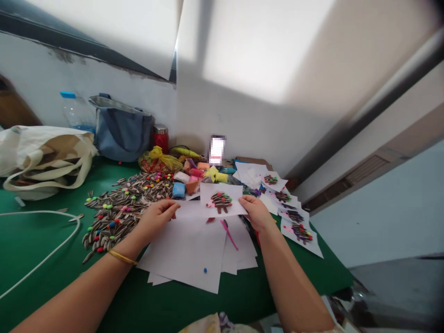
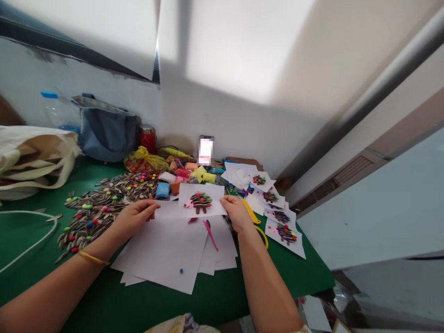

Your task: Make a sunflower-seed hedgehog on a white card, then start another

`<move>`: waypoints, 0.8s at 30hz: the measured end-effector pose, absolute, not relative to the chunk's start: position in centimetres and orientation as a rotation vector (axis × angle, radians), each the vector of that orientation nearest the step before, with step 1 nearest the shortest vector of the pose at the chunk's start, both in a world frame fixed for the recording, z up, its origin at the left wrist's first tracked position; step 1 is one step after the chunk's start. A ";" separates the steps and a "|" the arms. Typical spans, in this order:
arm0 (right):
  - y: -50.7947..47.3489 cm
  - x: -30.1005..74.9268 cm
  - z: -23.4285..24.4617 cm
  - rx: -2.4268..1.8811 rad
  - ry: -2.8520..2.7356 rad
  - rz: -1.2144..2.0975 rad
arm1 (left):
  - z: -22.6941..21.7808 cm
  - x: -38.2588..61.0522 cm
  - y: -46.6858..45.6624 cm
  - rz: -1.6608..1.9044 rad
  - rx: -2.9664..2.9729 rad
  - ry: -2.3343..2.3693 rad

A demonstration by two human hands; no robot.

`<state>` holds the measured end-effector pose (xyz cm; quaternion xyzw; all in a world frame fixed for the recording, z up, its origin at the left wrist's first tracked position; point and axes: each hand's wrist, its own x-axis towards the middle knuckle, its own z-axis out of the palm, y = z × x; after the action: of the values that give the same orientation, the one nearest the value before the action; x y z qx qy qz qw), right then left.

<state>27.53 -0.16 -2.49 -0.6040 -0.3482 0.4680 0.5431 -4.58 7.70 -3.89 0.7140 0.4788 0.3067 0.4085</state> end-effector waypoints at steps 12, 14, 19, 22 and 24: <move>-13.4 45.1 -1.8 -1.784 -0.431 0.685 | -4.7 -4.0 7.9 0.703 1.973 1.209; -16.8 47.1 -2.3 -1.876 -0.398 0.659 | -5.0 -4.1 8.0 0.683 2.004 1.202; -23.7 49.8 -4.1 -2.048 -0.422 0.670 | -5.6 -3.9 8.2 0.659 2.012 1.196; -25.9 50.9 -5.1 -2.144 -0.465 0.686 | -5.7 -3.7 8.1 0.653 2.032 1.205; -26.6 51.7 -5.7 -2.215 -0.501 0.688 | -5.7 -3.7 8.0 0.649 2.043 1.211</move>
<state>51.66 -26.59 -5.69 -0.8653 -0.1956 0.2686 0.3752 -3.68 8.00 -5.69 0.7823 0.4637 0.2484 0.3335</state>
